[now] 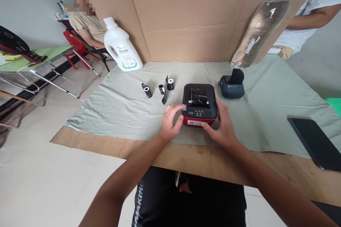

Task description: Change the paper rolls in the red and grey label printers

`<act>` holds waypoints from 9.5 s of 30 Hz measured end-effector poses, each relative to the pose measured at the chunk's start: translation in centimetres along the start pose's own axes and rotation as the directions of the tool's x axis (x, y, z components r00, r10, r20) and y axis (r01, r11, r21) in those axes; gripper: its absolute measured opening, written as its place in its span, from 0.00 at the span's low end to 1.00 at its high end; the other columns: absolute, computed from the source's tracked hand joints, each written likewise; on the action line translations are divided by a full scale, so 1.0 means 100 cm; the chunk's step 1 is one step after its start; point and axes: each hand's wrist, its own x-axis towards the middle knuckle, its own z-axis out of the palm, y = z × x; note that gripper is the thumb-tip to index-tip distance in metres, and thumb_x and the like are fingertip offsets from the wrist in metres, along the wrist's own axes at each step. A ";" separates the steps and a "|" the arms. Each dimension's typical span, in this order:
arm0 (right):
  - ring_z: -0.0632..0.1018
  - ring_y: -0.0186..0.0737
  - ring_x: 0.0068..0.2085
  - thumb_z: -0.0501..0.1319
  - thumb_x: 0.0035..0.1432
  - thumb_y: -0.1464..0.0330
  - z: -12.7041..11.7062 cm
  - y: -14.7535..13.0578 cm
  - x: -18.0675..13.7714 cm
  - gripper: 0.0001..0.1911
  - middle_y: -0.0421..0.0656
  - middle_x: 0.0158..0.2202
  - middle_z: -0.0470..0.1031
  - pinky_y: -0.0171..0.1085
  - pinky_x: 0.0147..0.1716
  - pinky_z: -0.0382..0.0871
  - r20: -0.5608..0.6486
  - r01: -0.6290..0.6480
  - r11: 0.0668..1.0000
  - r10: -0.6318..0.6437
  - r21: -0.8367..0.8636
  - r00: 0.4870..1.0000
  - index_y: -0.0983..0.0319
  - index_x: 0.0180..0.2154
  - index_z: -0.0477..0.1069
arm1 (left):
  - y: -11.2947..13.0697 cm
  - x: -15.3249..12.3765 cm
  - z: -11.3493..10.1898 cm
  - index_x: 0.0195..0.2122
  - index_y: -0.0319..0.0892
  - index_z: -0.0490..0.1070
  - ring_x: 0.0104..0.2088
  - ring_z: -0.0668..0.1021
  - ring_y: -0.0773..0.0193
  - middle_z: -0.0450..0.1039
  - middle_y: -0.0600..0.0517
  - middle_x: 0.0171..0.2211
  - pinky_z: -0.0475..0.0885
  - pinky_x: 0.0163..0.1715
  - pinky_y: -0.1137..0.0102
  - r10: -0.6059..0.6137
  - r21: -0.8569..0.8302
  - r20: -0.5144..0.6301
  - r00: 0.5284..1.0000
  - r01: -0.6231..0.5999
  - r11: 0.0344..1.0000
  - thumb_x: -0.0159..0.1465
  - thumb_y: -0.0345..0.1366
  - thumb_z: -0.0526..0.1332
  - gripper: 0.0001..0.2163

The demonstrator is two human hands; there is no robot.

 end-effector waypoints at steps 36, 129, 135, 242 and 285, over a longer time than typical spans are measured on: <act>0.74 0.42 0.30 0.56 0.69 0.49 -0.079 -0.064 0.154 0.25 0.45 0.27 0.76 0.43 0.38 0.69 0.418 -0.379 0.907 0.420 -0.181 0.805 0.61 0.35 0.79 | -0.015 -0.002 0.000 0.66 0.45 0.64 0.48 0.75 0.56 0.72 0.39 0.63 0.73 0.52 0.58 -0.119 -0.061 0.039 0.992 0.121 0.991 0.76 0.50 0.52 0.23; 0.76 0.47 0.46 0.62 0.60 0.70 -0.029 -0.064 0.144 0.24 0.44 0.44 0.75 0.43 0.45 0.69 0.600 -0.021 0.982 -0.099 0.190 0.794 0.58 0.57 0.61 | -0.035 0.072 -0.016 0.69 0.46 0.65 0.65 0.74 0.42 0.71 0.38 0.67 0.69 0.64 0.46 0.239 0.185 0.165 0.957 -0.268 0.946 0.65 0.55 0.67 0.35; 0.77 0.49 0.54 0.62 0.59 0.70 -0.029 -0.058 0.146 0.23 0.46 0.51 0.76 0.46 0.51 0.71 0.675 -0.071 0.965 -0.122 0.251 0.727 0.56 0.55 0.58 | -0.026 0.070 -0.021 0.74 0.48 0.58 0.60 0.73 0.45 0.72 0.43 0.66 0.70 0.61 0.48 0.336 0.170 0.255 0.907 -0.384 0.908 0.64 0.40 0.65 0.36; 0.81 0.46 0.47 0.57 0.65 0.73 0.119 -0.116 -0.039 0.20 0.50 0.54 0.78 0.42 0.42 0.76 0.577 0.230 0.909 -0.400 0.347 0.712 0.61 0.58 0.67 | -0.122 0.007 -0.107 0.44 0.43 0.73 0.46 0.83 0.58 0.83 0.48 0.46 0.78 0.53 0.61 -0.613 -0.041 -0.181 0.769 0.617 0.786 0.51 0.39 0.71 0.19; 0.80 0.48 0.51 0.59 0.64 0.73 0.121 -0.115 -0.037 0.23 0.49 0.58 0.76 0.46 0.44 0.78 0.679 0.192 0.932 -0.356 0.307 0.642 0.60 0.60 0.66 | -0.097 0.005 -0.122 0.58 0.46 0.71 0.65 0.74 0.49 0.76 0.44 0.61 0.62 0.68 0.51 -0.466 0.321 -0.384 0.797 0.589 0.742 0.64 0.45 0.68 0.22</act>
